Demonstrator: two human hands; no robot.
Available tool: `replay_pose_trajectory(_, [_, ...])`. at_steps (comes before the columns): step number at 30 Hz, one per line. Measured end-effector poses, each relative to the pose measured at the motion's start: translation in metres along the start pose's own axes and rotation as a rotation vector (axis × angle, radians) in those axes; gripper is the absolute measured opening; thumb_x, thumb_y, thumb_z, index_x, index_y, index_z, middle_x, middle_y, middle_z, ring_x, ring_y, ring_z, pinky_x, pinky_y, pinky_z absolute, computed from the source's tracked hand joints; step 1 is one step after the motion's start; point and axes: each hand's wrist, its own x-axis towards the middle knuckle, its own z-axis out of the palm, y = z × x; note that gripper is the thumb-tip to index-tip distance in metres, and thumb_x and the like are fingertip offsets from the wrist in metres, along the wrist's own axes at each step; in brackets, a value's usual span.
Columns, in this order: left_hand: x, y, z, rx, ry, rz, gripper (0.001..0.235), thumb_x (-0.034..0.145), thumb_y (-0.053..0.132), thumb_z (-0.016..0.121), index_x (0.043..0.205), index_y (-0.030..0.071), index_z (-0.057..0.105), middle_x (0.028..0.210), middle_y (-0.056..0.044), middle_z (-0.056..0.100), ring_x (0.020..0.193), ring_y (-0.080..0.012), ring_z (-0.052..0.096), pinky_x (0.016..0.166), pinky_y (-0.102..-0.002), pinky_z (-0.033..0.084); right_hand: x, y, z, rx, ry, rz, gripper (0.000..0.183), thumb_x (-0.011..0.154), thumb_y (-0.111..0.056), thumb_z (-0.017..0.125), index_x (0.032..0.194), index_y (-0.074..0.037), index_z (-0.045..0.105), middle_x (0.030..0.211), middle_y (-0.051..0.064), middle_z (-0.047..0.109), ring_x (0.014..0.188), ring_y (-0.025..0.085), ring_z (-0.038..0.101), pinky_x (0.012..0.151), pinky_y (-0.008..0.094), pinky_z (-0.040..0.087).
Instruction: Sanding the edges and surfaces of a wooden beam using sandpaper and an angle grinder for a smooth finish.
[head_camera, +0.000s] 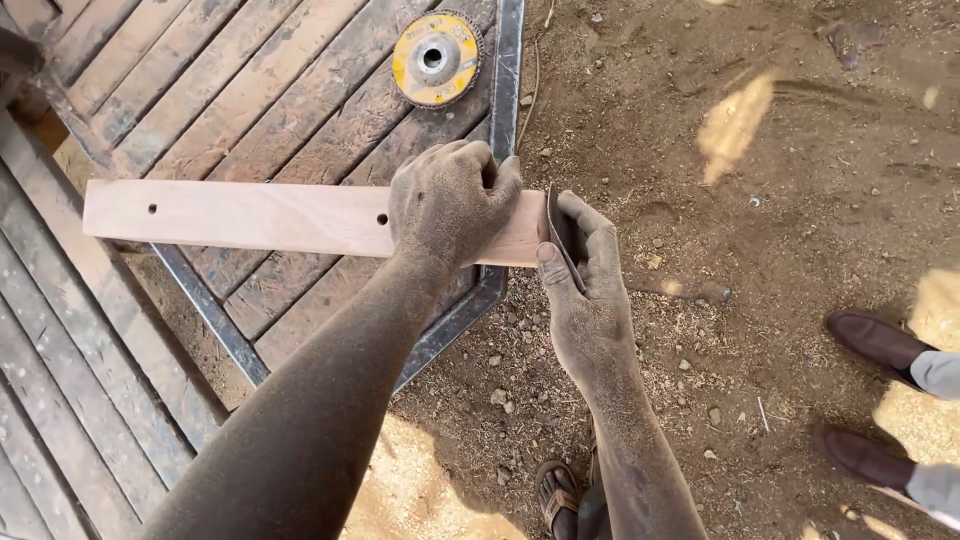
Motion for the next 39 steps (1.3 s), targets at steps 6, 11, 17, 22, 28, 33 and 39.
replay_pose_trajectory(6, [0.0,0.001,0.001,-0.024,0.005,-0.022,0.037,0.093,0.048,0.062,0.072,0.019,0.064,0.072,-0.007,0.067,0.086,-0.0312,0.072,0.081,-0.048,0.052,-0.002,-0.022,0.002,-0.578,0.039,-0.196,0.037,0.099,-0.014,0.068,0.136,-0.018,0.067,0.143,0.009,0.054,0.13,0.034,0.052,0.112,0.044,0.04])
replay_pose_trajectory(11, [0.003,0.001,0.005,-0.015,0.018,-0.009,0.035,0.092,0.048,0.061,0.069,0.021,0.063,0.071,-0.005,0.067,0.083,-0.0291,0.072,0.079,-0.045,0.052,-0.021,-0.023,0.005,-0.729,0.062,-0.228,0.036,0.098,-0.014,0.066,0.134,-0.019,0.07,0.14,-0.001,0.059,0.112,0.025,0.054,0.095,0.036,0.047])
replay_pose_trajectory(17, [-0.004,0.011,-0.007,-0.02,-0.047,-0.036,0.03,0.087,0.042,0.063,0.068,0.02,0.068,0.068,-0.007,0.069,0.08,-0.032,0.073,0.078,-0.046,0.053,-0.023,-0.019,0.003,-0.707,0.06,-0.271,0.038,0.099,-0.004,0.063,0.137,-0.012,0.067,0.141,0.007,0.061,0.114,0.03,0.059,0.094,0.039,0.048])
replay_pose_trajectory(22, [-0.001,0.005,0.006,0.088,-0.005,-0.034,0.047,0.094,0.05,0.056,0.059,0.022,0.069,0.066,-0.008,0.073,0.064,-0.0369,0.069,0.064,-0.052,0.049,-0.04,-0.015,-0.004,-0.852,-0.013,-0.318,0.051,0.095,0.009,0.064,0.144,-0.001,0.057,0.148,0.011,0.059,0.124,0.022,0.064,0.101,0.036,0.044])
replay_pose_trajectory(28, [0.002,0.005,0.009,0.065,0.087,0.01,0.048,0.095,0.046,0.058,0.054,0.022,0.065,0.06,-0.004,0.07,0.054,-0.031,0.067,0.065,-0.049,0.05,-0.043,-0.029,0.0,-0.972,-0.025,-0.282,0.059,0.091,0.012,0.063,0.148,-0.005,0.057,0.154,0.002,0.054,0.097,0.019,0.053,0.088,0.031,0.043])
replay_pose_trajectory(33, [-0.001,0.006,0.004,0.067,0.049,0.023,0.047,0.094,0.045,0.057,0.057,0.019,0.07,0.06,-0.005,0.071,0.054,-0.0303,0.067,0.065,-0.05,0.052,-0.023,-0.022,-0.003,-0.972,-0.103,-0.36,0.062,0.09,0.014,0.063,0.149,-0.002,0.052,0.154,0.007,0.052,0.111,0.021,0.061,0.094,0.036,0.042])
replay_pose_trajectory(39, [-0.001,0.0,0.019,0.09,0.132,0.055,0.044,0.092,0.044,0.056,0.057,0.021,0.067,0.061,-0.001,0.069,0.056,-0.0266,0.066,0.068,-0.047,0.051,-0.043,-0.031,-0.006,-1.045,-0.122,-0.316,0.07,0.082,0.016,0.065,0.148,-0.003,0.054,0.154,0.006,0.054,0.125,0.025,0.06,0.112,0.044,0.04])
